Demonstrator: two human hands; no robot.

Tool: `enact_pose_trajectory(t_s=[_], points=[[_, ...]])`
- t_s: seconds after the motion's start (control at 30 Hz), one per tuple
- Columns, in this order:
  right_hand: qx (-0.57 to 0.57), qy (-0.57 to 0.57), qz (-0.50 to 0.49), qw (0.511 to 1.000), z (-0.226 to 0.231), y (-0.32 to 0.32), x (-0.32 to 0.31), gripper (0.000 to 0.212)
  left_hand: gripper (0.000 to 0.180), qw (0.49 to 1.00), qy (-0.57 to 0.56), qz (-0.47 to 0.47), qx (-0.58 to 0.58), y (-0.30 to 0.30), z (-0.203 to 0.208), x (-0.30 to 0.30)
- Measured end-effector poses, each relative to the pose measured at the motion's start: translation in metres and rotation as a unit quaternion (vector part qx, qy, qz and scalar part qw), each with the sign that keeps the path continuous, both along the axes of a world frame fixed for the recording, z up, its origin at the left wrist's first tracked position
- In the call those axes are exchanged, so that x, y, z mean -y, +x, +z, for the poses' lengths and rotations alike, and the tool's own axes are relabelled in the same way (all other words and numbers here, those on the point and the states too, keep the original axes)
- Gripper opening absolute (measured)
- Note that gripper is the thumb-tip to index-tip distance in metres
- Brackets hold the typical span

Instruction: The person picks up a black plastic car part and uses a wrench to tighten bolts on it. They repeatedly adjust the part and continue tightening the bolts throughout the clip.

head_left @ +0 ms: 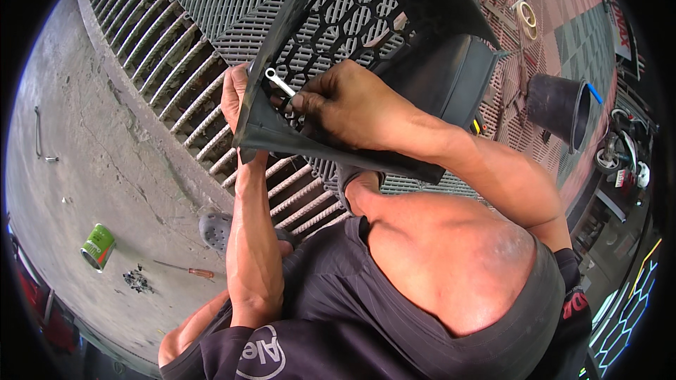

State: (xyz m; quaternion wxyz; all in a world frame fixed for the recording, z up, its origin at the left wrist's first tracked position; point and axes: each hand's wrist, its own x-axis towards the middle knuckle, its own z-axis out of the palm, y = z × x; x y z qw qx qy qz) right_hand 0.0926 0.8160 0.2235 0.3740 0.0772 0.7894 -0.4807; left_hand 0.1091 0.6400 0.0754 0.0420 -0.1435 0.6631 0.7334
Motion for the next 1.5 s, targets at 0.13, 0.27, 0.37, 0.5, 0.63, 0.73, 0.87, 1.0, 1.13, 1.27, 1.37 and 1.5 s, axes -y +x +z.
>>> enact_pose_trajectory(t_s=[0.13,0.27,0.37,0.5,0.63,0.73,0.87,1.0,1.13,1.27,1.37,1.5], points=[[-0.098,0.014,0.048,0.994,-0.014,-0.005,-0.005,0.028,0.041,0.998,0.041,0.026,0.037,-0.004,0.021,-0.006],[-0.123,0.06,0.134,0.982,-0.02,-0.021,-0.01,0.028,0.04,0.994,0.067,0.046,0.07,-0.004,0.012,-0.005],[-0.107,0.091,0.2,0.97,-0.01,-0.042,-0.01,0.028,0.038,0.988,0.108,0.057,0.093,-0.003,0.001,-0.001],[-0.031,0.108,0.212,0.971,0.002,-0.058,-0.005,0.028,0.032,0.979,0.158,0.077,0.101,-0.002,-0.006,-0.001],[-0.087,0.098,0.197,0.972,-0.011,-0.045,-0.004,0.026,0.024,0.967,0.223,0.048,0.114,0.0,-0.02,0.0],[-0.043,0.025,0.078,0.996,-0.033,-0.027,0.007,0.026,0.024,0.994,0.102,-0.009,0.042,0.018,-0.038,0.014],[0.033,-0.014,-0.054,0.998,-0.032,-0.002,0.034,0.029,0.024,0.995,-0.033,-0.095,0.022,0.025,-0.039,0.025],[0.018,-0.021,-0.034,0.999,-0.022,-0.006,0.014,0.028,0.019,0.966,-0.193,-0.165,-0.054,0.021,-0.053,0.035],[-0.057,0.018,0.065,0.996,-0.007,0.003,0.003,0.027,0.024,0.947,-0.241,-0.167,-0.131,0.023,-0.08,0.053],[-0.053,0.036,0.061,0.996,-0.012,-0.005,-0.002,0.027,0.02,0.986,-0.072,-0.139,-0.057,0.013,-0.021,0.021],[-0.083,0.053,0.08,0.992,-0.013,-0.016,0.0,0.027,0.022,0.999,0.002,-0.031,0.006,0.004,-0.019,0.009],[-0.116,0.083,0.125,0.982,-0.012,-0.028,-0.002,0.029,0.04,0.995,0.081,0.012,0.049,0.0,-0.013,0.005]])
